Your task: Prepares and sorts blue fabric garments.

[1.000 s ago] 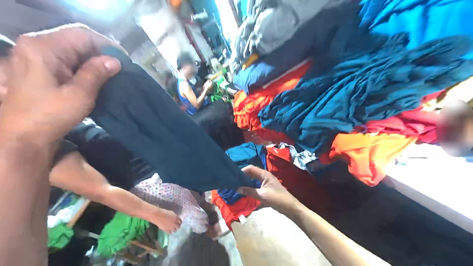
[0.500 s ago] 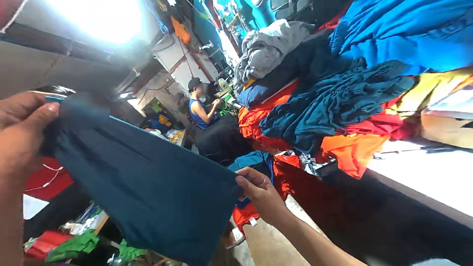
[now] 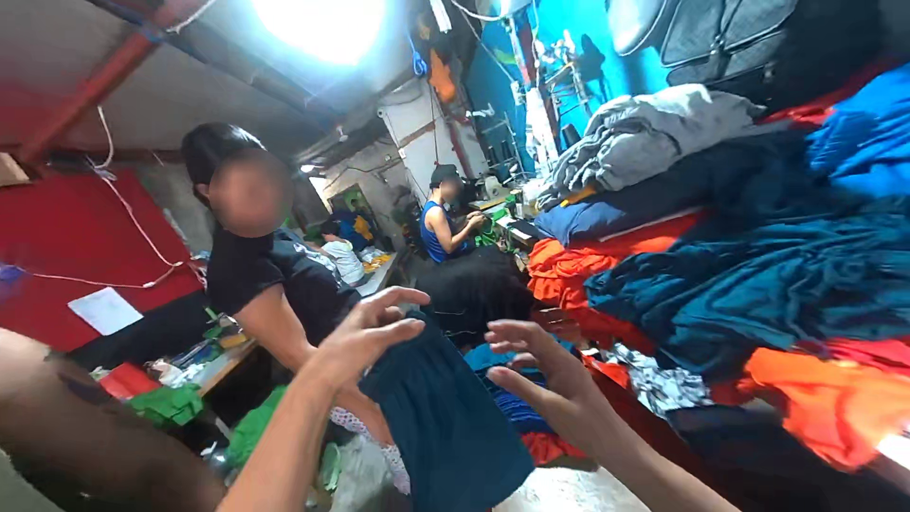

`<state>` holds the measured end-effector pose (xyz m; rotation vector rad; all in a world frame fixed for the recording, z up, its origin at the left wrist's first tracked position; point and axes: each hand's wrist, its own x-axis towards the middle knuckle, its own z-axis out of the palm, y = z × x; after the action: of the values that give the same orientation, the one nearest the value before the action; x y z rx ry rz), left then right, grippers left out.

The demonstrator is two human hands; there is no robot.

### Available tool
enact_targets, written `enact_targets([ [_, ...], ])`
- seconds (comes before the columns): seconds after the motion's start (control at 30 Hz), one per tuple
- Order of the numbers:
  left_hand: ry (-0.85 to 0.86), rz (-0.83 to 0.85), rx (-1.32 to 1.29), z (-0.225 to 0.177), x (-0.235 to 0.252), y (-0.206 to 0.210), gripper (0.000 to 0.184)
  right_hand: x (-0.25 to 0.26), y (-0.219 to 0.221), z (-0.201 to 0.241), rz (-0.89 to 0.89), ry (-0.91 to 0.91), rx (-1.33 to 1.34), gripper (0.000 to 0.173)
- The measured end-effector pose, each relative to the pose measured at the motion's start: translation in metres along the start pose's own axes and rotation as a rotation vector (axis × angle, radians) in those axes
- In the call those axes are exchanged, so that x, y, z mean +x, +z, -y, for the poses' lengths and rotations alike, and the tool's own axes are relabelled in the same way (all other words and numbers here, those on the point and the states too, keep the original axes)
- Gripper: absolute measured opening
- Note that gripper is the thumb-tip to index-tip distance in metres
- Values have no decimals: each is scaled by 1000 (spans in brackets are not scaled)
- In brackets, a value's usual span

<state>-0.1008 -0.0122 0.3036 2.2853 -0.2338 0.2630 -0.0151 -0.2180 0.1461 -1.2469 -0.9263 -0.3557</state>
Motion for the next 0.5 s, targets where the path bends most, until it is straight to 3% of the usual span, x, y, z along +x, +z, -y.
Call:
enact_targets([
  [0.1, -79, 85, -138, 17, 3, 28, 23, 26, 23, 7, 53, -102, -131, 41],
  [0.17, -131, 124, -296, 27, 4, 36, 17, 30, 34, 2, 48, -145, -205, 25],
  [0.23, -146, 163, -474, 42, 3, 36, 21, 29, 35, -2, 58, -153, -261, 15],
  [0.33, -87, 246, -624, 71, -1, 36, 28, 25, 26, -8, 73, -93, -269, 14],
  [0.43, -18, 248, -526, 98, -3, 37, 41, 24, 3, -13, 36, 105, -275, 16],
  [0.5, -36, 121, -373, 113, -3, 40, 30, 24, -19, -20, 27, 185, -331, 17],
])
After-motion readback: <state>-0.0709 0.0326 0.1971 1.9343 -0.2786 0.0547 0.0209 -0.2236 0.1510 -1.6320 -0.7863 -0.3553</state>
